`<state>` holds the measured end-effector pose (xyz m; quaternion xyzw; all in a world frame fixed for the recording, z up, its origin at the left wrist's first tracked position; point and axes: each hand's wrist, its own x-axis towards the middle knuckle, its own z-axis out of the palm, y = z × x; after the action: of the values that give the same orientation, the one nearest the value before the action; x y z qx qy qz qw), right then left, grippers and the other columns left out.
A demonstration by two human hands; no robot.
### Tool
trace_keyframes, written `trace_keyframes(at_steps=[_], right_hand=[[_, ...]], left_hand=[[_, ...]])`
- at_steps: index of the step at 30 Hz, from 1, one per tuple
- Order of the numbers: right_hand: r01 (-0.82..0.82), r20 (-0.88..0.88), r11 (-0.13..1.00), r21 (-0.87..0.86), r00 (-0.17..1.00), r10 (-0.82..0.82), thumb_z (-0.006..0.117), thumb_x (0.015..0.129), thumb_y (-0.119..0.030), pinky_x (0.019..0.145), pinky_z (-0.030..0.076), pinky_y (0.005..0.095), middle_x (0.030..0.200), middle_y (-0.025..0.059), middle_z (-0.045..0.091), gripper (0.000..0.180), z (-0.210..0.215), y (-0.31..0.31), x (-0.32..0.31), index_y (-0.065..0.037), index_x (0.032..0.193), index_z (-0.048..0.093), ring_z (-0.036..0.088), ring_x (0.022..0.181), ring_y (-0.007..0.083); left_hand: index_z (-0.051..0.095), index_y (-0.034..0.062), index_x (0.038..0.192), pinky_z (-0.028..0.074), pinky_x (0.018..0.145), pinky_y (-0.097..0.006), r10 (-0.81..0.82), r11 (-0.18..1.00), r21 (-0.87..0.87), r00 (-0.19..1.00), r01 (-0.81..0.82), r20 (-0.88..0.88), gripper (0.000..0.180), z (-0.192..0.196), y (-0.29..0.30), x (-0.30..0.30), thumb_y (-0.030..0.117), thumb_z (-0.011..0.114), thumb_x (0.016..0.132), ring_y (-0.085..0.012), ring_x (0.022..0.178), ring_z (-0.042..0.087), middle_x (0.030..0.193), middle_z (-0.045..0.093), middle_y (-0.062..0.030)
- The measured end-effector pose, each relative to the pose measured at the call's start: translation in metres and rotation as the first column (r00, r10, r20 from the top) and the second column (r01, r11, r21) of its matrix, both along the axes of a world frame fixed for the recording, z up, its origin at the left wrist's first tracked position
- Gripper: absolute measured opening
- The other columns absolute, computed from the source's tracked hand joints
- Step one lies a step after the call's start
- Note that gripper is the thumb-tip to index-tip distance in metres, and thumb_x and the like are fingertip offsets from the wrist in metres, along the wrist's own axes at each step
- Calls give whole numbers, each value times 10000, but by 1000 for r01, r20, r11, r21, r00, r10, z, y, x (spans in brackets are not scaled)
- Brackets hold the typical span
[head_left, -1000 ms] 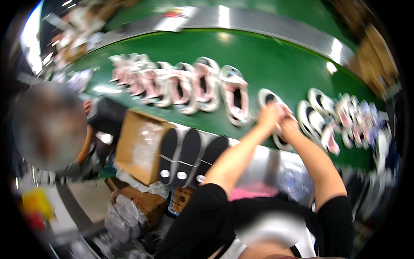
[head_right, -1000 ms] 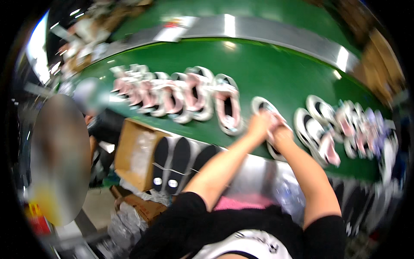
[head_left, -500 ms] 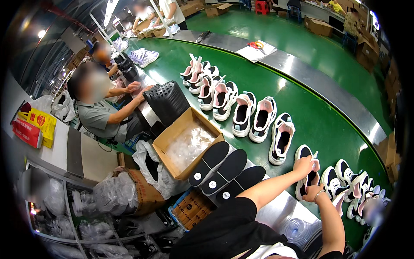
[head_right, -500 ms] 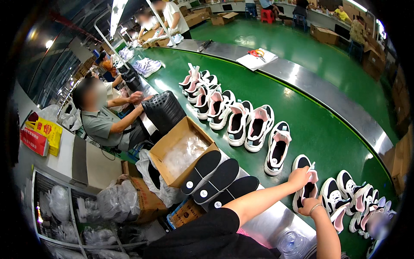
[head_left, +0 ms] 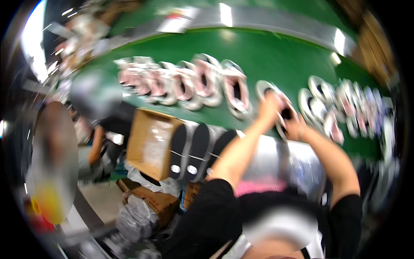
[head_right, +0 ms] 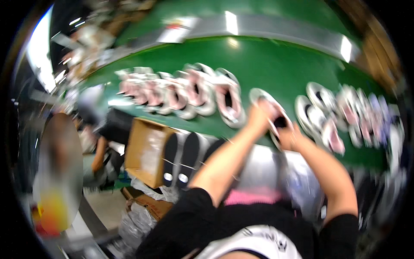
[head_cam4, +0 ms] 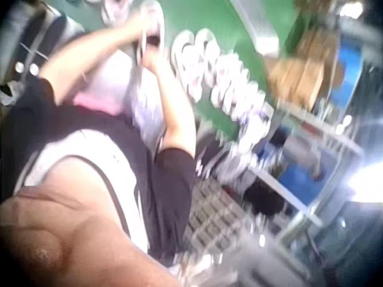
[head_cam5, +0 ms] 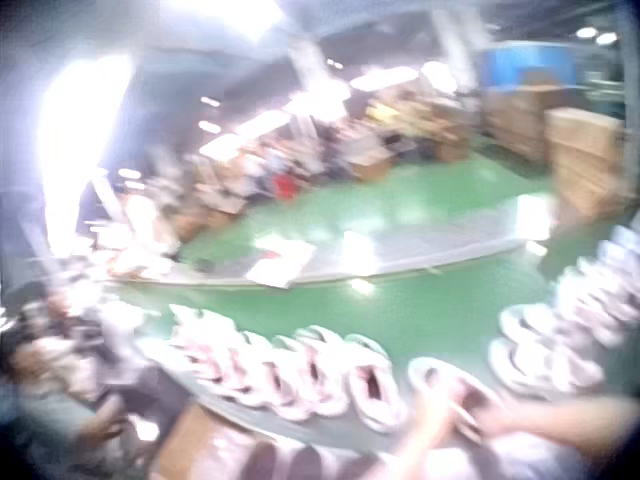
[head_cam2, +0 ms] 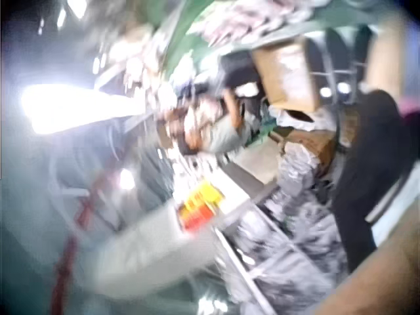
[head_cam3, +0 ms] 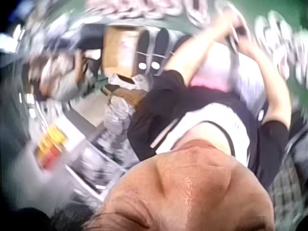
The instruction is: The person matches insoles to shoes by selecting insoles from stacks, placing them into pairs of sneakers on a conveyor belt, and retrieving more insoles from a storage rack.
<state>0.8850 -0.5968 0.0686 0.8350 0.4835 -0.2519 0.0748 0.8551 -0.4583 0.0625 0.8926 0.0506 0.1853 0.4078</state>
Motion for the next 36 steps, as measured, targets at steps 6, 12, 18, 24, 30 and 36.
trace_keyframes(at_steps=[6, 12, 18, 24, 30, 36], right_hand=[[411, -263, 514, 753, 904, -339, 504, 748, -165, 625, 434, 300, 830, 114, 582, 218, 78, -68, 9, -39, 924, 535, 570, 720, 216], [639, -44, 589, 495, 695, -717, 542, 676, -143, 724, 422, 341, 865, 170, 551, 331, 24, -196, 33, -18, 980, 509, 528, 814, 307], [696, 194, 642, 322, 615, -764, 569, 669, -244, 751, 406, 389, 919, 140, 517, 224, 18, -154, 53, -95, 837, 576, 491, 904, 292], [313, 481, 690, 652, 533, -697, 529, 645, -62, 890, 317, 414, 1141, 191, 430, 207, -10, -162, 89, -44, 838, 602, 390, 1068, 339], [445, 351, 785, 431, 719, -600, 502, 722, -132, 820, 364, 398, 977, 197, 462, 330, 10, -139, 80, -78, 1047, 516, 368, 1064, 323], [482, 29, 696, 532, 811, -584, 577, 671, -118, 761, 377, 397, 928, 201, 474, 233, -5, -130, 34, 8, 855, 513, 455, 881, 349]], left_hand=[[531, 39, 850, 430, 615, -411, 196, 974, -95, 977, -204, -85, 246, 13, 9, -18, 266, 480, 770, -353, 737, 550, 760, 573, -191], [540, 85, 855, 421, 613, -423, 63, 998, 1, 994, -63, -91, 196, 18, -2, -8, 246, 479, 761, -363, 716, 536, 744, 568, -175], [578, 66, 876, 424, 678, -340, 198, 962, 188, 980, -198, 20, 196, 46, 51, 16, 160, 510, 718, -278, 747, 557, 802, 582, -123], [529, -6, 830, 395, 689, -381, 75, 953, 294, 997, -71, 0, 182, 53, 12, 3, 107, 497, 691, -289, 773, 499, 796, 520, -154], [407, 6, 1101, 379, 814, -403, -352, 930, -232, 869, 284, -347, 446, -11, -85, -23, 240, 521, 739, -340, 953, 468, 1016, 493, -207], [205, 109, 1266, 306, 895, -441, -17, 961, -260, 917, -96, -399, 757, -21, -118, -13, 326, 603, 659, -357, 1131, 282, 1231, 264, -186]])
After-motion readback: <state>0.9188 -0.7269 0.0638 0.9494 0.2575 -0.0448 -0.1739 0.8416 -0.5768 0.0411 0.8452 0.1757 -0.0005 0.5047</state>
